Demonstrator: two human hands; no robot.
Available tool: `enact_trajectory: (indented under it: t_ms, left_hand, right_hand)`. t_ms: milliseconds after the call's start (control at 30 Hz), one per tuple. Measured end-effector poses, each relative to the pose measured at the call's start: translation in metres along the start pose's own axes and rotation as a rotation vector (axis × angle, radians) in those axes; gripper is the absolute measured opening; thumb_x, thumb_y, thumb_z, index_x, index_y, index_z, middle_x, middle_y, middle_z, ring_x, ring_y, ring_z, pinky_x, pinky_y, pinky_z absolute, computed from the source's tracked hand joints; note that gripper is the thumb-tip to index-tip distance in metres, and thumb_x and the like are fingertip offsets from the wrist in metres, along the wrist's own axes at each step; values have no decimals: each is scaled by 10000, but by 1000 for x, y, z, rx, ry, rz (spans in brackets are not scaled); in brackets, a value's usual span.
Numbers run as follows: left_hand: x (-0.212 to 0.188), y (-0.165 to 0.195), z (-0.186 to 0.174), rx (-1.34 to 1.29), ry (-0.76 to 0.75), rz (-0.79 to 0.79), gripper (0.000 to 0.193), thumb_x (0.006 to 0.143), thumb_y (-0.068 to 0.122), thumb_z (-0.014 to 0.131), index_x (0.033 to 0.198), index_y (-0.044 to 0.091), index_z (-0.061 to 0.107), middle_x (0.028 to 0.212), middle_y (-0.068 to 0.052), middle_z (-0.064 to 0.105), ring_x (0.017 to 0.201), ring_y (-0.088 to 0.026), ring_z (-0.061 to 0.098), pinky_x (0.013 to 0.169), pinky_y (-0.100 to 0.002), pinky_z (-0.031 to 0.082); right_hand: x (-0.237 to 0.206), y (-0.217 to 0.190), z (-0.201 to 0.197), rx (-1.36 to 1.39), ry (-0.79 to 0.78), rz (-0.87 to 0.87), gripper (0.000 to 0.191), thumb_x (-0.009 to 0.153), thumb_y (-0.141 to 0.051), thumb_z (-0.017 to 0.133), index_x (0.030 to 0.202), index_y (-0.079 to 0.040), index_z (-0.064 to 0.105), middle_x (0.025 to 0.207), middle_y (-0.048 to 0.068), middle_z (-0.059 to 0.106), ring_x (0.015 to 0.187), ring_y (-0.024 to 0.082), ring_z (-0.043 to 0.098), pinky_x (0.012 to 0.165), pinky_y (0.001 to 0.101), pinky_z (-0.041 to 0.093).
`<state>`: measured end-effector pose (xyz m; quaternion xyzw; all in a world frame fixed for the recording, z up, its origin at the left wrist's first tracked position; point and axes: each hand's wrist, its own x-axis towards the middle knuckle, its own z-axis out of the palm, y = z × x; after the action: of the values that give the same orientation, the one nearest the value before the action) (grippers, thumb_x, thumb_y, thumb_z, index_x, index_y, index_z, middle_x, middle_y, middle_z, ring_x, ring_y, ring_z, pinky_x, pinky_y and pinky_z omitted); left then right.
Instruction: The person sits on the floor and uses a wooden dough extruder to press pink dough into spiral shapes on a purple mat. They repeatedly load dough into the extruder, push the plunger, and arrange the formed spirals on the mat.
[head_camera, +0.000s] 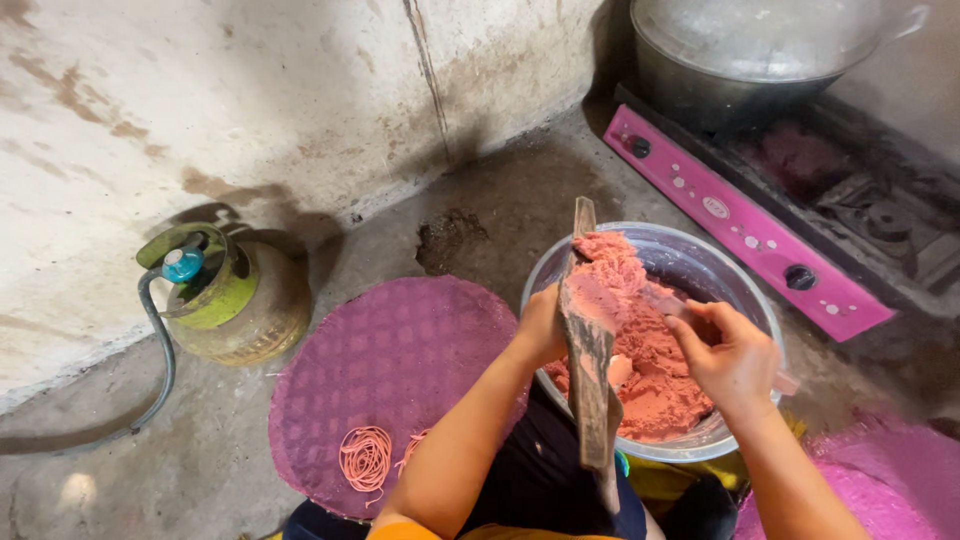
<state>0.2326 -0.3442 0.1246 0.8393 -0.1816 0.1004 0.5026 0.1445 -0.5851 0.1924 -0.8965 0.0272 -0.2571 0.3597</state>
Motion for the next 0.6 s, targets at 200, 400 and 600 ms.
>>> enact_trajectory:
  t_ms: [200,400,600]
  left_hand:
    - [6,-56,23,103,-27,-111,410,731,278,857,1074,77,757,1007,-217,739,976,-422,691,789,-463,562]
    - [-5,-89,-32,-372,-99,-163,378,720,138,821,1054,-11,725,940,-200,739,859,-320,748,711,-431,580]
    - [-26,-8,-126,-1373,-55,-15,376,717,-21,801,1079,-11,700,944,-151,664,868,-303,745,976,-482,617]
  right_hand:
    - [-31,17,0,150,-139,-57,300,820,-231,845,1042,-53,751,888,85,771,754,76,703,678,225,543]
    - [-36,69,-24,-106,-393,349,401,875,-318,791,1201,-86,768,1033,120,794,916,245,727,809,355,548]
    - [-54,10,19,712,-706,66,856,915,-708,549,1484,-69,565,1469,203,571,1297,323,572,1054,486,457]
